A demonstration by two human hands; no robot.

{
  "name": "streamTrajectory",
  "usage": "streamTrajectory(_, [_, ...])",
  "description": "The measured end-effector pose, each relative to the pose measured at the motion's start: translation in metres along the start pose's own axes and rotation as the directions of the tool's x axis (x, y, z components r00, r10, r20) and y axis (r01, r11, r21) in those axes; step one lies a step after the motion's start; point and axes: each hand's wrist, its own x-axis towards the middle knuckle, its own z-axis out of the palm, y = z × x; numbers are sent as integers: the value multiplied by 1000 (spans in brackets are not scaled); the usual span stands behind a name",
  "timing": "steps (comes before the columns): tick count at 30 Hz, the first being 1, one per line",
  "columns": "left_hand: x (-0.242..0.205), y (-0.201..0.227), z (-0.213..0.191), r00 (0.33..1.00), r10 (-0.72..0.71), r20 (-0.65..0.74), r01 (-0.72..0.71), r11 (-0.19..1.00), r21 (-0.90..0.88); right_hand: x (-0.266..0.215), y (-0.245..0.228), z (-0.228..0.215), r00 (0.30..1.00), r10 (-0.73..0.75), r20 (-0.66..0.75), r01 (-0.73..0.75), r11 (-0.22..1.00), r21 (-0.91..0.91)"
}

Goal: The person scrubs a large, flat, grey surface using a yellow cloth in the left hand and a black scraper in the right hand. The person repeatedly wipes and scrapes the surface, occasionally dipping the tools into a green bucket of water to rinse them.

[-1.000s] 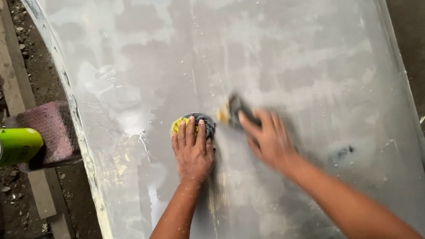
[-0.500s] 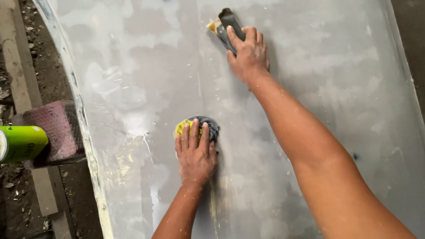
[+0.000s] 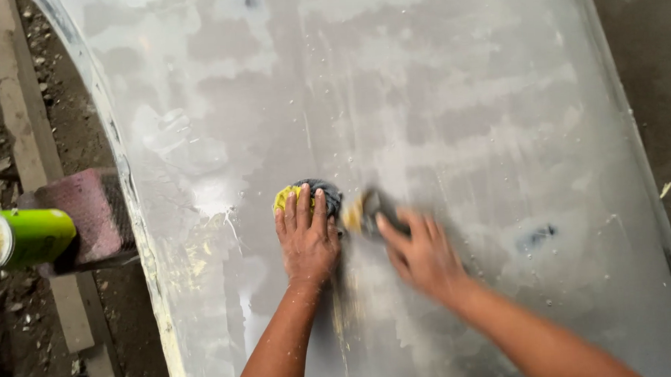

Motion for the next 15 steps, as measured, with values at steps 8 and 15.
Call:
streamTrajectory(8, [-8,5,-3,1000,-17,26,17,1000,6,187,39,20,972,83,-220,-89,996,-19])
streamTrajectory(15, [-4,5,-3,1000,14,-26,-14,1000,15,-62,-10,-19,998,9,61,-15,996,89])
